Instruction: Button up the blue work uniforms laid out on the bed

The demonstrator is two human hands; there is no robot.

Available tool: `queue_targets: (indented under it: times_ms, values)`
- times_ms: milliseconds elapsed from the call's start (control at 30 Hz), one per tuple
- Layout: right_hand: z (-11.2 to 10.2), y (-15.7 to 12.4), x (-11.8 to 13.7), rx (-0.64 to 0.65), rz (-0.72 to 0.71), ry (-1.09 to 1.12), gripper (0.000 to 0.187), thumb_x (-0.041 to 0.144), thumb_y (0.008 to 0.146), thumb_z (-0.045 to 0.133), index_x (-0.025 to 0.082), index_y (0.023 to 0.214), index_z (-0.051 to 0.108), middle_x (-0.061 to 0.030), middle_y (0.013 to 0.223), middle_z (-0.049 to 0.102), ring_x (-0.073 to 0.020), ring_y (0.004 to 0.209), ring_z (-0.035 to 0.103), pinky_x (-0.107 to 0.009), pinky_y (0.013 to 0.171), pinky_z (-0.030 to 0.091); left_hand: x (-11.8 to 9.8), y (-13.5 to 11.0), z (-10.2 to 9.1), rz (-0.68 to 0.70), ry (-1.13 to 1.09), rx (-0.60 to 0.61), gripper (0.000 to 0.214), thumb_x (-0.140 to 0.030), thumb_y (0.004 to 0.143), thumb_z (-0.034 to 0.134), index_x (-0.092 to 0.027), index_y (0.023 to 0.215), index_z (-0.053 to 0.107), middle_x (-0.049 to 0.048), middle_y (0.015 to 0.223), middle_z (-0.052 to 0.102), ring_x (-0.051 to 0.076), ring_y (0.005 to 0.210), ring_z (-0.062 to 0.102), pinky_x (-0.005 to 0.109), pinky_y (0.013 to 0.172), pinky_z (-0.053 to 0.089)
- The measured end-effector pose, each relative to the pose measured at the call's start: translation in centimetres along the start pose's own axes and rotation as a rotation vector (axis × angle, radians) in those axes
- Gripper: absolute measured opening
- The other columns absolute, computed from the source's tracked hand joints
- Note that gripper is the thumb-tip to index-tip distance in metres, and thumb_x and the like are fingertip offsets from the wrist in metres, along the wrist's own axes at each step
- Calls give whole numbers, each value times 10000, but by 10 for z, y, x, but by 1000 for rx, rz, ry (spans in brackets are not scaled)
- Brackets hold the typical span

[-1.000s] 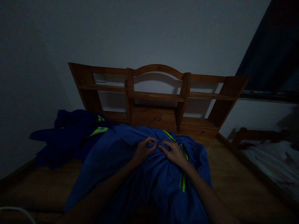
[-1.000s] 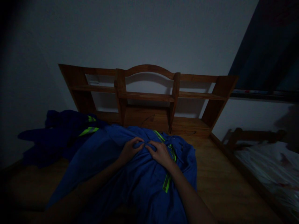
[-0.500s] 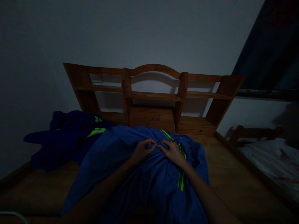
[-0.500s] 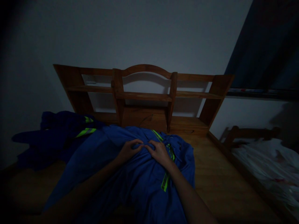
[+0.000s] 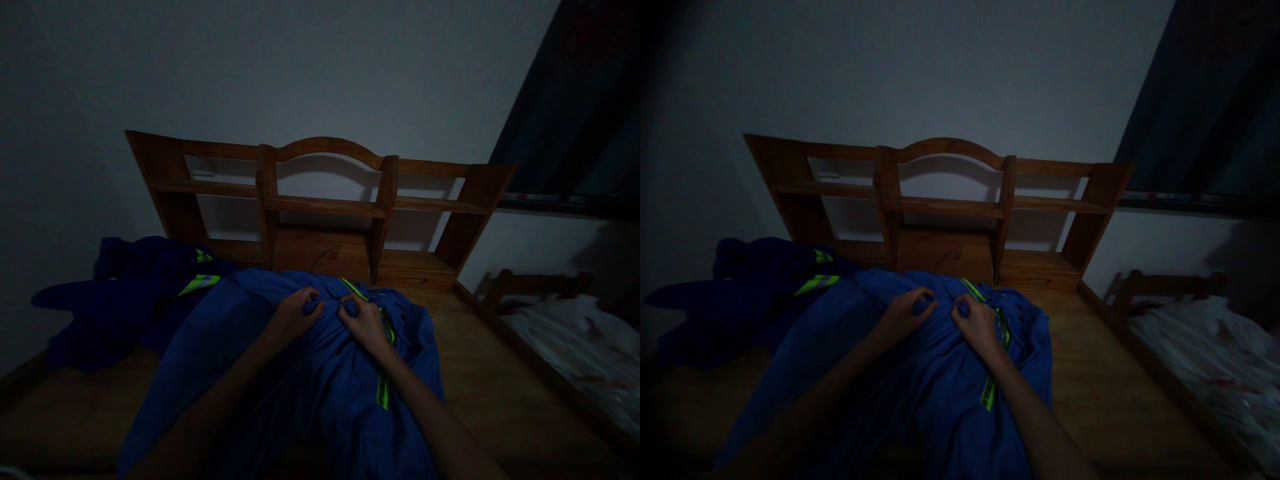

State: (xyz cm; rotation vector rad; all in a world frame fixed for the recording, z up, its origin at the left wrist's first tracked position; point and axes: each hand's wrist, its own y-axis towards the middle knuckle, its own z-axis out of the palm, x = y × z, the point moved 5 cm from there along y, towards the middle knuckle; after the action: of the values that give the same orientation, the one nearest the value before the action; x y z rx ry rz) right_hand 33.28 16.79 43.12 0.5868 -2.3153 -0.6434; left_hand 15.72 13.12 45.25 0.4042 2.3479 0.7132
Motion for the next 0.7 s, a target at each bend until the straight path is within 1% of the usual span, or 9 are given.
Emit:
queue_targets:
  times_ms: [100, 200, 267, 333, 400, 500, 533, 600, 700]
  values:
    - [-1, 0, -4, -36, 36, -73, 154, 333, 800, 538, 245, 871, 642, 13, 616, 632, -156, 550, 578, -235, 557, 357, 4, 3, -3, 48, -29, 96, 285, -343, 756, 619, -238, 1021, 603, 34, 993, 642, 205, 945, 585, 298, 849, 434]
    - [-1, 0, -8, -44, 74, -110, 148, 333, 781, 548, 242, 851, 641, 7, 620, 632, -158, 542, 569, -241, 542, 335, 14, 4, -6, 67, -75, 195, 350, -351, 701, 682, -250, 1029, 619, 28, 1015, 642, 210, 966, 580, 304, 861, 432]
    - [1, -1, -9, -32, 94, -117, 141, 328, 771, 554, 241, 842, 639, -1, 640, 640, -168, 563, 578, -247, 547, 332, 25, 4, -7, 43, -114, 263, 361, -359, 669, 707, -254, 1007, 636, 20, 1009, 649, 208, 950, 588, 299, 848, 438]
    - [2, -1, -9, -17, 94, -115, 138, 325, 771, 554, 239, 840, 637, -8, 660, 648, -175, 587, 588, -252, 560, 337, 38, 3, -7, -10, -145, 306, 378, -367, 638, 726, -252, 989, 645, 15, 998, 655, 207, 929, 595, 292, 827, 446]
    - [4, -2, -9, -12, 88, -125, 139, 330, 775, 554, 240, 845, 634, -12, 677, 654, -179, 608, 595, -254, 574, 340, 51, 2, -6, -74, -141, 288, 388, -387, 610, 739, -229, 952, 644, 21, 969, 652, 208, 898, 594, 291, 793, 453]
    - [6, 0, -12, -9, 99, -173, 147, 345, 778, 557, 237, 848, 628, -13, 675, 656, -178, 618, 596, -252, 580, 329, 61, 2, -2, -164, -76, 207, 406, -442, 564, 752, -189, 852, 617, 21, 883, 629, 201, 827, 576, 289, 731, 451]
    - [5, 1, -14, -10, 111, -190, 152, 347, 781, 555, 234, 855, 625, -13, 676, 656, -176, 622, 597, -249, 581, 325, 61, 3, 2, -186, -65, 199, 412, -454, 557, 752, -183, 831, 606, 14, 860, 621, 192, 805, 568, 282, 713, 447]
    - [1, 4, -22, -20, 143, -220, 163, 343, 793, 539, 227, 879, 615, -15, 689, 659, -173, 637, 600, -242, 583, 316, 54, 7, 11, -198, -88, 207, 409, -454, 563, 749, -179, 824, 594, -1, 832, 612, 174, 778, 560, 263, 690, 441]
    - [-12, 9, -37, -66, 223, -276, 184, 345, 807, 513, 214, 907, 596, -25, 705, 658, -177, 652, 604, -239, 572, 296, 30, 19, 24, -113, -174, 230, 337, -391, 615, 733, -176, 837, 599, -4, 809, 613, 158, 773, 566, 243, 685, 437]
